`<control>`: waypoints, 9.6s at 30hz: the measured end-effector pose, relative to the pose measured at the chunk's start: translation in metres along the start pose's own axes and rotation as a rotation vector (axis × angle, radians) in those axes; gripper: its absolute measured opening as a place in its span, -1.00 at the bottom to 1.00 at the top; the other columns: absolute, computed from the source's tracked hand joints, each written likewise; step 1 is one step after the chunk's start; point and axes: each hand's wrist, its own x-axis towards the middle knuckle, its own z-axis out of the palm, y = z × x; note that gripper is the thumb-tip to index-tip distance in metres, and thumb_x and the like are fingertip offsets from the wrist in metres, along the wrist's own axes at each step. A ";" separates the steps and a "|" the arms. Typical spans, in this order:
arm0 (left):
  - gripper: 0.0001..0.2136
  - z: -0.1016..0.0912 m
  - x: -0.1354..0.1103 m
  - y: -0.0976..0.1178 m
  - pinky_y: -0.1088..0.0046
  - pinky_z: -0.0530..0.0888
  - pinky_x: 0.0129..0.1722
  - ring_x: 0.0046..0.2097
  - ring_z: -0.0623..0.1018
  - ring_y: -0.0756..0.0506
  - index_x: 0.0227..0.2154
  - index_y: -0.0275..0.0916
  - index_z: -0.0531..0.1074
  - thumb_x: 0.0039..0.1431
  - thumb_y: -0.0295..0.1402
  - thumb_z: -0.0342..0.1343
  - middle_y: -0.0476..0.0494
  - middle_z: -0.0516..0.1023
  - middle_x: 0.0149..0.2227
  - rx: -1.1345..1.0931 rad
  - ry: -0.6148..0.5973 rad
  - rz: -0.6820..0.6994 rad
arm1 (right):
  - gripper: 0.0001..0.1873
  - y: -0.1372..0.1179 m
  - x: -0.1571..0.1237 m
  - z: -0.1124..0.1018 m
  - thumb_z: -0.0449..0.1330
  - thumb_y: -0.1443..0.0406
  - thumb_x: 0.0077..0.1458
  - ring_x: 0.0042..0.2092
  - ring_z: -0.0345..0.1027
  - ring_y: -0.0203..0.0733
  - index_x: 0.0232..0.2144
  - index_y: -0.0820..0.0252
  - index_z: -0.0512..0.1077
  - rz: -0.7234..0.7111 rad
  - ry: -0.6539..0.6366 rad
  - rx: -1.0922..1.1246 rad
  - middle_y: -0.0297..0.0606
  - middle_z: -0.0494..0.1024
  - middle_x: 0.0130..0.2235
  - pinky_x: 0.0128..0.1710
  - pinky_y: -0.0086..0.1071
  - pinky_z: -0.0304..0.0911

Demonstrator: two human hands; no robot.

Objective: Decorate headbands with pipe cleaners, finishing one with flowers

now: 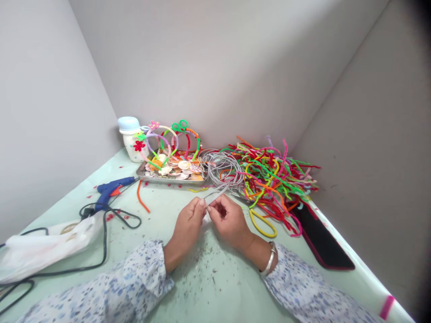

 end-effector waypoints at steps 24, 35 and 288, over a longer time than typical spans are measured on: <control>-0.67 0.001 -0.003 0.008 0.53 0.17 -0.55 -0.57 0.21 0.03 -0.57 -0.23 0.27 0.22 -0.15 -0.11 0.09 0.22 -0.64 0.024 -0.019 -0.005 | -0.64 0.003 0.003 -0.002 0.07 0.18 0.17 -0.52 0.29 -0.29 -0.60 0.20 0.39 0.202 -0.010 0.412 -0.35 0.41 -0.60 -0.46 -0.43 0.21; -0.62 0.003 0.000 0.005 0.57 0.16 -0.65 -0.65 0.25 0.08 -0.59 -0.28 0.36 0.13 -0.05 0.00 0.04 0.35 -0.65 -0.140 -0.069 -0.146 | -0.62 0.008 0.007 0.000 0.08 0.19 0.14 -0.57 0.27 -0.30 -0.65 0.22 0.39 0.253 -0.001 0.519 -0.34 0.41 -0.64 -0.51 -0.42 0.20; -0.88 -0.006 0.009 -0.002 0.57 0.22 -0.51 -0.51 0.29 0.05 -0.32 -0.19 0.28 0.24 -0.29 -0.09 0.09 0.34 -0.54 -0.217 -0.066 -0.041 | -0.84 0.015 0.016 0.001 0.26 0.29 -0.07 -0.53 0.28 -0.32 -0.39 0.17 0.38 0.496 -0.200 0.786 -0.42 0.41 -0.56 -0.49 -0.44 0.16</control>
